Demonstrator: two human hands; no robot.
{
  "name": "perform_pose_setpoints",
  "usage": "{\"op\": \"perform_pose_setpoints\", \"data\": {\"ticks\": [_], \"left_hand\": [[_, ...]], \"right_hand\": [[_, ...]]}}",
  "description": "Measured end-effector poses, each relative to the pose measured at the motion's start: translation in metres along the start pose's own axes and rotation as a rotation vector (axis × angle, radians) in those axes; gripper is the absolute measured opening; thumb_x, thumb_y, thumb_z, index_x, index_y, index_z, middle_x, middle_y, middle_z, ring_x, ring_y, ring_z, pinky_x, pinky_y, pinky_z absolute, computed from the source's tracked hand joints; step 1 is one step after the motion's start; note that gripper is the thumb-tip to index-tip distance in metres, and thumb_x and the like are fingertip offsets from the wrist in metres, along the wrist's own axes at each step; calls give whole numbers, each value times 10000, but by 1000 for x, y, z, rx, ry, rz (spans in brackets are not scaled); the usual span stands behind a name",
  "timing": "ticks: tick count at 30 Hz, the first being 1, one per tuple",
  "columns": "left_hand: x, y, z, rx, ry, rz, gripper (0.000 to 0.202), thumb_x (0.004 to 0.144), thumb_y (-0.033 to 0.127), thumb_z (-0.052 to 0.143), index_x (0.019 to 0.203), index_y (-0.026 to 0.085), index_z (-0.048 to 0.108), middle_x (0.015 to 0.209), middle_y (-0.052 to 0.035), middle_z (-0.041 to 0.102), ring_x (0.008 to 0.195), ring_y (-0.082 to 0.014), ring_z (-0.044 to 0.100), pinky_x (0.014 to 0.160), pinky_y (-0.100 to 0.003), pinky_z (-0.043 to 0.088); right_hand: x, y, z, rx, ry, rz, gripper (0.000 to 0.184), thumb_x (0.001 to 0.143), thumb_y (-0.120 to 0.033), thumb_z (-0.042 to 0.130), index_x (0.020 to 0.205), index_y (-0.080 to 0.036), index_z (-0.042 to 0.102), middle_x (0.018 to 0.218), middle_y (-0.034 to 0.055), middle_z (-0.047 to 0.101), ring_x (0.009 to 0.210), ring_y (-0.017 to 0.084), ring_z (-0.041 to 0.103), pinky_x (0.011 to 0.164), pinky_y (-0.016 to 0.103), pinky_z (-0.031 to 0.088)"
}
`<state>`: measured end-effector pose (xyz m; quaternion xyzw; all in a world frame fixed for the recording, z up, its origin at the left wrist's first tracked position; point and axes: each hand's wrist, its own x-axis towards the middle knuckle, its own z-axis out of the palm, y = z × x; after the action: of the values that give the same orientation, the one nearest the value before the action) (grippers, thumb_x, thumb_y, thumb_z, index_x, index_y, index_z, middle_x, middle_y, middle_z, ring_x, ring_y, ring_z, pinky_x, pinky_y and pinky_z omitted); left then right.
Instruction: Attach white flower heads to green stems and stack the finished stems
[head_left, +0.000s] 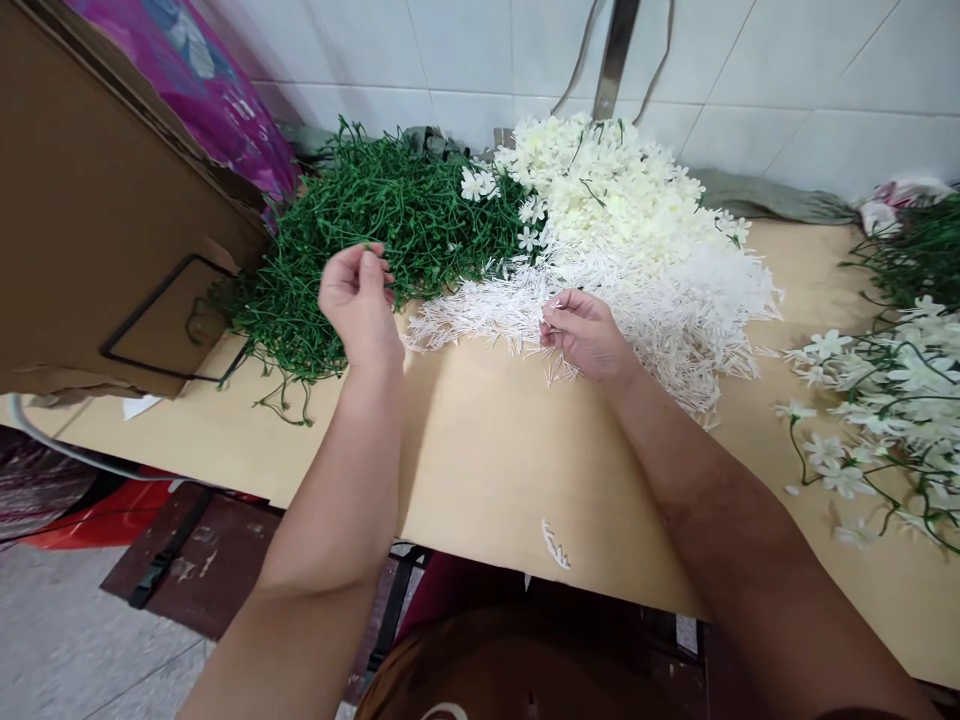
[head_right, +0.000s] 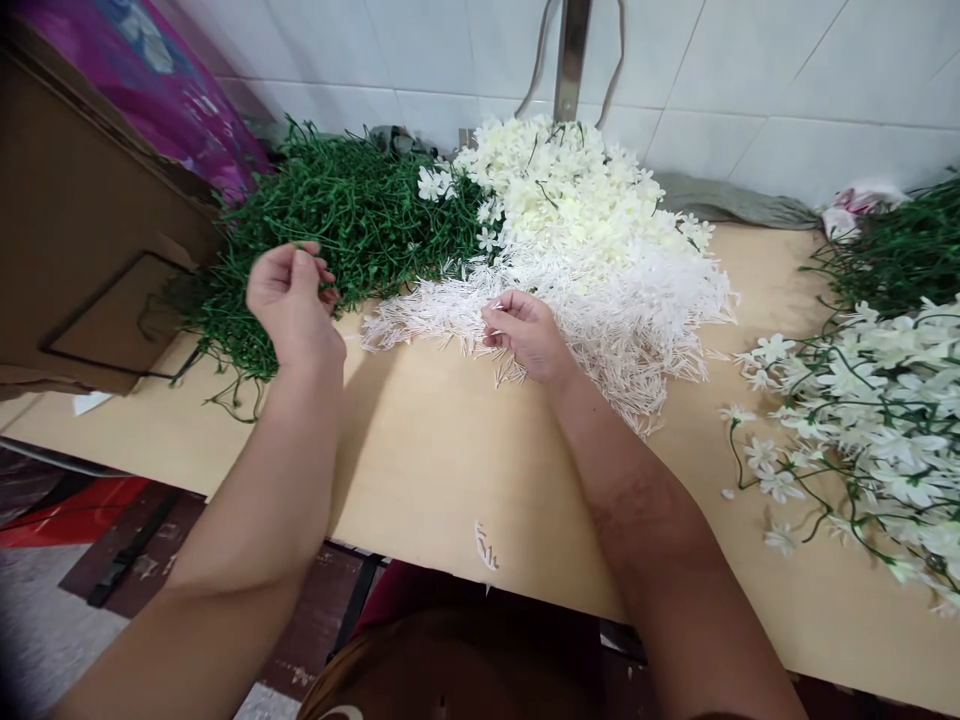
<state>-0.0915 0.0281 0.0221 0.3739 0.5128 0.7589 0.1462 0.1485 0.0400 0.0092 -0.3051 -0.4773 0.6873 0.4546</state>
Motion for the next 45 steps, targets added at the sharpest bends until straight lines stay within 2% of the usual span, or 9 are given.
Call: {"op": "perform_pose_setpoints", "data": {"ticks": [3, 8, 10, 13, 15, 20, 23, 30, 45], "left_hand": [[2, -2, -6, 142, 2, 220, 113, 819, 310, 625, 868, 208, 631, 911, -30, 644, 806, -134, 581, 753, -295, 451], [-23, 2, 9, 495, -376, 248, 17, 756, 222, 677, 758, 206, 675, 829, -31, 617, 851, -177, 584, 798, -311, 442], [-20, 3, 8, 479, -309, 247, 25, 750, 217, 692, 758, 209, 670, 823, -27, 604, 856, -176, 574, 798, -312, 435], [1, -1, -8, 306, -3, 211, 81, 775, 243, 695, 813, 203, 636, 851, -10, 605, 839, -141, 541, 784, -307, 428], [18, -7, -21, 80, 160, 28, 145, 803, 281, 673, 880, 212, 572, 928, 20, 631, 755, -99, 515, 698, -291, 426], [24, -8, -27, -123, 168, -62, 291, 749, 324, 743, 894, 213, 516, 956, 65, 643, 746, -61, 522, 645, -243, 401], [0, 6, -8, -90, 0, 21, 245, 726, 321, 751, 828, 188, 572, 867, 34, 667, 689, -58, 536, 586, -230, 378], [-65, 25, 32, 85, -731, -399, 168, 639, 253, 764, 645, 150, 632, 620, 6, 638, 598, -96, 553, 602, -234, 430], [-69, 19, 32, 55, -868, -539, 277, 628, 386, 783, 676, 148, 651, 629, -17, 623, 552, -90, 475, 506, -229, 321]], "right_hand": [[-1, -2, 1, -11, 3, -17, 380, 529, -385, 834, 669, -202, 531, 614, -61, 551, 571, 70, 525, 560, 239, 496], [-2, -5, 1, -33, 28, -31, 347, 525, -350, 836, 650, -198, 551, 597, -56, 562, 554, 64, 524, 565, 236, 501], [-1, -5, 1, -57, 39, -30, 329, 530, -331, 836, 646, -202, 557, 581, -57, 564, 548, 67, 521, 565, 240, 505], [1, -3, 0, -96, 52, -24, 299, 560, -309, 826, 645, -209, 557, 568, -58, 562, 543, 74, 517, 559, 245, 506], [1, -2, 0, -109, 51, -28, 281, 589, -294, 814, 655, -206, 555, 576, -54, 558, 547, 74, 518, 566, 247, 507], [1, -1, 1, -97, 38, -30, 294, 594, -289, 819, 667, -194, 550, 597, -48, 552, 552, 68, 516, 577, 248, 502], [-1, -3, 3, -83, 47, -31, 323, 563, -312, 833, 665, -198, 548, 584, -56, 555, 549, 66, 516, 564, 234, 486], [-3, -8, 2, -43, 42, -18, 345, 510, -342, 847, 667, -192, 578, 572, -60, 570, 549, 60, 524, 558, 214, 466], [-1, 1, 1, 0, -13, 9, 437, 472, -429, 886, 655, -171, 584, 584, -53, 578, 568, 58, 544, 576, 213, 480]]}}
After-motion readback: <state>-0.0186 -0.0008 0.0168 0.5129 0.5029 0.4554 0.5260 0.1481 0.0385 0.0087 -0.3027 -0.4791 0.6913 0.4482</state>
